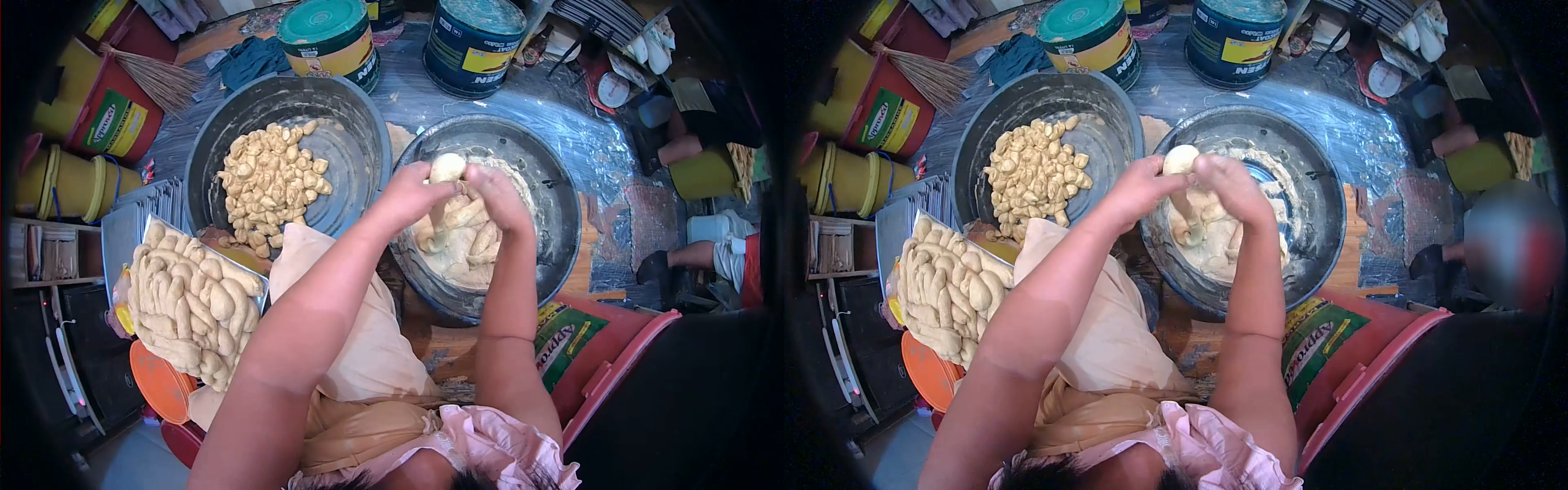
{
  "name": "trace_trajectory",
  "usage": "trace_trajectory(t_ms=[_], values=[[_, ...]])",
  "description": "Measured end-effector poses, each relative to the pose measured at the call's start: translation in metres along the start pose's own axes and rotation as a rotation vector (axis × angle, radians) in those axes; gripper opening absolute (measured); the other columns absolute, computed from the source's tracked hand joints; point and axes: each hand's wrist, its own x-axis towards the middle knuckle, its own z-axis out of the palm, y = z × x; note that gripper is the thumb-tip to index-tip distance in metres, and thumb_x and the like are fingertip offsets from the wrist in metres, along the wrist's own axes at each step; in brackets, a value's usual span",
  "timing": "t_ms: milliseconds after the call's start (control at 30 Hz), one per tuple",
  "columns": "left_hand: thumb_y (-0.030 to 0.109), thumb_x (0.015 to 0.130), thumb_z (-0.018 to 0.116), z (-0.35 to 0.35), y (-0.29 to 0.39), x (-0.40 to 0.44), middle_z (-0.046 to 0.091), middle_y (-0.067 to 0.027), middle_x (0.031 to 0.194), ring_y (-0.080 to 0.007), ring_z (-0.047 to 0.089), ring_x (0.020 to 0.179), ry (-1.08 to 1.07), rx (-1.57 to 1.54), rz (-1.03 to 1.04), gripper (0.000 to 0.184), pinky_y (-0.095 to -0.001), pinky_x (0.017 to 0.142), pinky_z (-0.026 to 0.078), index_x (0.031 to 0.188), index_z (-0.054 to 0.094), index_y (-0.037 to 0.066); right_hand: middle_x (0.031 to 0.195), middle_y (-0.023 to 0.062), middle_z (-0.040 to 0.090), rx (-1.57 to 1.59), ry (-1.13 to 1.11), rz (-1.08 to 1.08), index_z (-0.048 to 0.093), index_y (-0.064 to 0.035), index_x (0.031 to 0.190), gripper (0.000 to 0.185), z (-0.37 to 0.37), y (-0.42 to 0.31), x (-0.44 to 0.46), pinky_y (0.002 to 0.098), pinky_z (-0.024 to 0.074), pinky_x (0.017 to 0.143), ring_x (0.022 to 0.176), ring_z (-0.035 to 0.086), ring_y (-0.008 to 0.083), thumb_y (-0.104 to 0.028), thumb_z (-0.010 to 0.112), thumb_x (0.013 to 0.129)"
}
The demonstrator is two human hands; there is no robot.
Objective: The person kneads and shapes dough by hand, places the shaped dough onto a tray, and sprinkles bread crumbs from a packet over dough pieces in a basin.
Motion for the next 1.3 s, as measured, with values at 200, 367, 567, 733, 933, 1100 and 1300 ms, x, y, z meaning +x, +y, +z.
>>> trace_trajectory(t_ms=[200,367,567,733,933,1100,1300], values=[[0.014,0.077,0.064,0.01,-0.005,-0.003,0.065,-0.0075,0.09,-0.0129,0.059,0.082,0.103,-0.008,0.187,0.028,-0.0272,0.077,0.045,0.101,0.063,-0.001,0.106,0.0116,0.062,-0.021,0.173,-0.134,0.058,-0.0046,0.111,0.034,-0.024,0.108,0.05,0.0325,0.0442,0.086,0.093,0.06,0.0213,-0.01,0.059,0.078],[0.009,0.077,0.061,0.005,-0.001,-0.009,0.065,-0.0054,0.093,-0.0114,0.059,0.083,0.026,-0.245,0.212,0.027,-0.0257,0.079,0.045,0.102,0.063,-0.001,0.119,0.0129,0.057,-0.483,0.267,0.122,0.05,-0.0056,0.126,0.054,0.022,0.302,0.055,0.0322,0.0417,0.094,0.107,0.056,0.0243,-0.008,0.063,0.074],[0.009,0.076,0.061,0.002,0.01,-0.015,0.066,-0.0067,0.094,-0.0123,0.06,0.087,0.043,-0.299,0.246,0.028,-0.026,0.082,0.045,0.102,0.063,-0.002,0.108,0.0106,0.06,0.049,0.786,0.195,0.052,-0.0026,0.116,0.034,0.013,0.29,0.037,0.0307,0.0463,0.084,0.096,0.059,0.0219,-0.003,0.059,0.083],[0.009,0.077,0.061,0.004,0.013,-0.012,0.063,-0.0052,0.096,-0.0108,0.058,0.084,0.017,-0.423,0.245,0.032,-0.0254,0.076,0.046,0.107,0.06,-0.002,0.101,0.0105,0.062,0.442,0.838,-0.058,0.053,-0.0055,0.111,0.02,-0.05,0.16,0.038,0.0305,0.0523,0.071,0.089,0.061,0.0181,-0.008,0.051,0.092],[0.01,0.076,0.059,0.008,0.025,-0.016,0.065,-0.0063,0.097,-0.0124,0.058,0.091,0.003,-0.423,0.284,0.03,-0.0257,0.085,0.043,0.103,0.062,-0.002,0.106,0.0197,0.062,0.227,0.85,-0.279,0.049,-0.0007,0.115,0.033,-0.056,0.03,0.005,0.0366,0.0509,0.083,0.093,0.062,0.0243,-0.026,0.051,0.095],[0.009,0.077,0.059,0.009,0.02,-0.015,0.064,-0.0052,0.097,-0.0118,0.058,0.09,-0.014,-0.409,0.284,0.028,-0.0263,0.083,0.044,0.103,0.062,-0.001,0.1,0.0187,0.062,0.281,0.974,-0.539,0.044,-0.002,0.119,0.037,-0.049,-0.052,-0.026,0.0368,0.0498,0.083,0.092,0.06,0.0243,-0.026,0.056,0.093],[0.013,0.078,0.062,0.007,0.021,-0.015,0.064,-0.0073,0.095,-0.0149,0.06,0.089,-0.076,-0.218,0.21,0.032,-0.0293,0.08,0.046,0.105,0.06,-0.002,0.099,0.0116,0.057,-0.082,1.111,-0.561,0.046,-0.0029,0.115,0.037,-0.073,-0.038,-0.026,0.0327,0.0483,0.081,0.089,0.058,0.0195,-0.012,0.065,0.085]])
